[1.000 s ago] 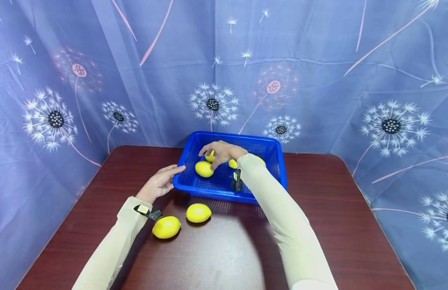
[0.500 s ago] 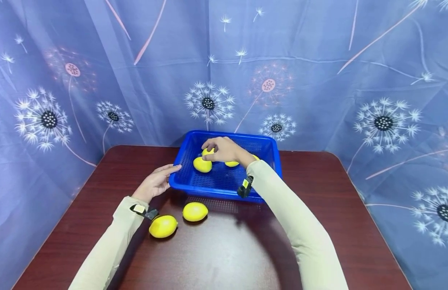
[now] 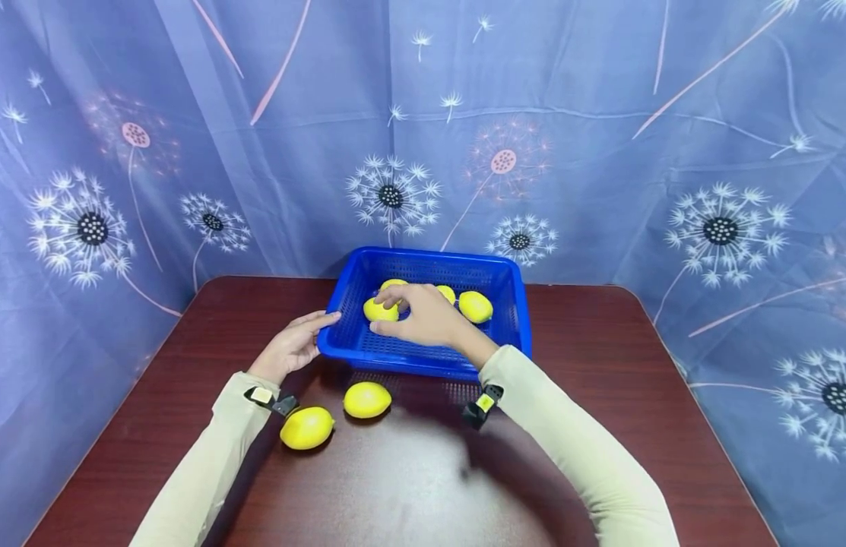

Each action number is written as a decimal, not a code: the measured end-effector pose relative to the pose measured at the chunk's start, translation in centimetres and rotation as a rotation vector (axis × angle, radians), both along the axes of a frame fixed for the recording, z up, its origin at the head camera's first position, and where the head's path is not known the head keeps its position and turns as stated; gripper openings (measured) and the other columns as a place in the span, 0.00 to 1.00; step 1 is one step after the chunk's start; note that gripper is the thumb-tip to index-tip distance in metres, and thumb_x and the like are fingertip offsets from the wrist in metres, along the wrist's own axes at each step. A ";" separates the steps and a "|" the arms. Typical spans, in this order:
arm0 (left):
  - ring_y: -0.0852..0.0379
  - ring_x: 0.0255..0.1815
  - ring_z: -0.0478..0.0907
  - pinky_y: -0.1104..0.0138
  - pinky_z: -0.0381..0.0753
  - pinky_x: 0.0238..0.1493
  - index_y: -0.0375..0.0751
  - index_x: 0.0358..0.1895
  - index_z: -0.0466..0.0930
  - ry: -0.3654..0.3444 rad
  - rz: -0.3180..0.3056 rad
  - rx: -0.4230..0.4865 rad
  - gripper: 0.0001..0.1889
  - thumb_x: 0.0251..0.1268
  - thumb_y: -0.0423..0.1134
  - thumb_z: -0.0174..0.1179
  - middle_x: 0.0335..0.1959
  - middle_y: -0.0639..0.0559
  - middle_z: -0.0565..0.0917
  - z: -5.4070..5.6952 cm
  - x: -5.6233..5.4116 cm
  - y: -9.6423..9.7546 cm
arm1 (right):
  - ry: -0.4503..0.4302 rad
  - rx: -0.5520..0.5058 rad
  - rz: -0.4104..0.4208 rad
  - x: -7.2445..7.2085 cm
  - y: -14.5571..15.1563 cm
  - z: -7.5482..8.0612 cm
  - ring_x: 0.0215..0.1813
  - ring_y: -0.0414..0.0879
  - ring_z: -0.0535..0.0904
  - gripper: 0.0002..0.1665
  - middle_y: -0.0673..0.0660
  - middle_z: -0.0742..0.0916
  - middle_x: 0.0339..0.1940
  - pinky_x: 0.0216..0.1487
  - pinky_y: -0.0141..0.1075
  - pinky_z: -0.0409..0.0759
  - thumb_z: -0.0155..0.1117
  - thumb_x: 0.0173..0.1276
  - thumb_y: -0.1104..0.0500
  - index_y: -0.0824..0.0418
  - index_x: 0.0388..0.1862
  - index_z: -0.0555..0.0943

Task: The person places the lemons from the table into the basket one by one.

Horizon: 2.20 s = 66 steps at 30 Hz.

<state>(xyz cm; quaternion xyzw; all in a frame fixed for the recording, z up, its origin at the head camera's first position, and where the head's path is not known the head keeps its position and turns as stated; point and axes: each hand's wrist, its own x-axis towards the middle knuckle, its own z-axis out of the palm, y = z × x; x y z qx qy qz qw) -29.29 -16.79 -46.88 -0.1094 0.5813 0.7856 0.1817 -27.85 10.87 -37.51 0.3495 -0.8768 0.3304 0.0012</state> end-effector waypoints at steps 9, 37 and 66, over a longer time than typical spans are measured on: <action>0.57 0.41 0.87 0.68 0.88 0.42 0.39 0.57 0.76 0.016 -0.012 -0.027 0.16 0.74 0.42 0.64 0.45 0.49 0.87 -0.2 -0.2 -0.3 | 0.032 -0.046 0.032 4.6 0.6 -1.5 0.49 0.44 0.84 0.25 0.48 0.89 0.50 0.45 0.44 0.86 0.73 0.65 0.42 0.53 0.56 0.84; 0.57 0.43 0.85 0.68 0.87 0.43 0.40 0.55 0.77 0.013 -0.003 -0.011 0.13 0.74 0.40 0.63 0.42 0.52 0.87 -0.5 -0.2 0.1 | 0.249 0.103 -0.142 10.4 -3.1 -9.6 0.49 0.47 0.83 0.34 0.49 0.88 0.51 0.44 0.43 0.85 0.77 0.55 0.36 0.50 0.57 0.84; 0.56 0.44 0.85 0.65 0.88 0.47 0.40 0.54 0.78 0.025 0.000 0.004 0.13 0.73 0.40 0.64 0.45 0.49 0.86 -0.4 0.1 0.1 | 0.234 0.186 -0.189 9.3 -4.5 -12.0 0.41 0.49 0.81 0.34 0.52 0.89 0.44 0.37 0.42 0.82 0.81 0.53 0.41 0.50 0.58 0.83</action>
